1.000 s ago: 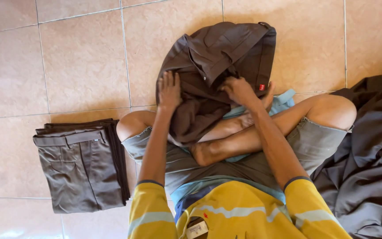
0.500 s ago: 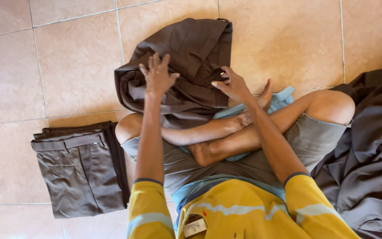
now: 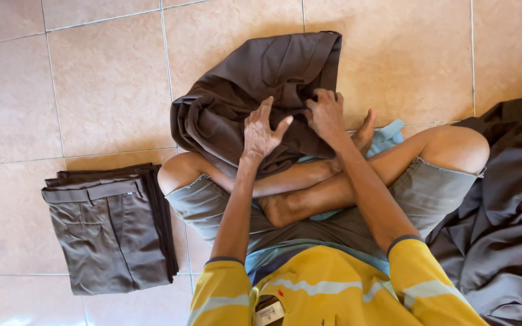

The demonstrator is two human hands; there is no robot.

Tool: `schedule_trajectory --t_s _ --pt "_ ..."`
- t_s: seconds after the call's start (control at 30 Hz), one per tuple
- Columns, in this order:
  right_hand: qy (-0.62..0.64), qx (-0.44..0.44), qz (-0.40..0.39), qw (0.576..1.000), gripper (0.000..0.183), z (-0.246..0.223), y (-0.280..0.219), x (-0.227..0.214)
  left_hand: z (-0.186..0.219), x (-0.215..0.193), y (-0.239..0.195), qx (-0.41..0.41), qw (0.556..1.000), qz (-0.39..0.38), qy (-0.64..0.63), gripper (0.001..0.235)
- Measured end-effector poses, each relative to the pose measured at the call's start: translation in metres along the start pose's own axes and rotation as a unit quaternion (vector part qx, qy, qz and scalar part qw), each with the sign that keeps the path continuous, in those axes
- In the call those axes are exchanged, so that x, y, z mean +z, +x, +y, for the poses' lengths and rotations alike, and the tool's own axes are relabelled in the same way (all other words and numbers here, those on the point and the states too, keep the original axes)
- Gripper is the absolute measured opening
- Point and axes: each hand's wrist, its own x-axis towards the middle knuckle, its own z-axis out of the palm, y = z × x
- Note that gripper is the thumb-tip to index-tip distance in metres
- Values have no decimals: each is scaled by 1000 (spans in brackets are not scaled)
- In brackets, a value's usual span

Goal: The person sits cross-legged on a tiled floor and folds several pairs of brown trousers by hand. They unfold each pair, align the legs, fold them in half lengthwise, then fold them into quarters, and place each finished pair onto a growing stack to the left.

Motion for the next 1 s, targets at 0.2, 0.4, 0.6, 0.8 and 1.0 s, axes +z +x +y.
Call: schedule_trajectory --t_s 0.2,0.4,0.6,0.8,1.0 --pt "364 203 -68 906 30 52 8 -21 0 -42 -16 9 917 -260 302 65" --pt "514 142 -176 827 19 16 15 -120 -119 -34 26 -76 882 -153 440 53" --pt "467 205 -157 846 67 -1 18 -60 -30 -11 27 11 966 2 258 91" --pt "563 270 34 781 28 41 10 -43 5 23 -13 63 975 28 213 56" --pt "740 345 151 557 19 45 27 -80 -13 45 -29 79 960 -59 261 43"
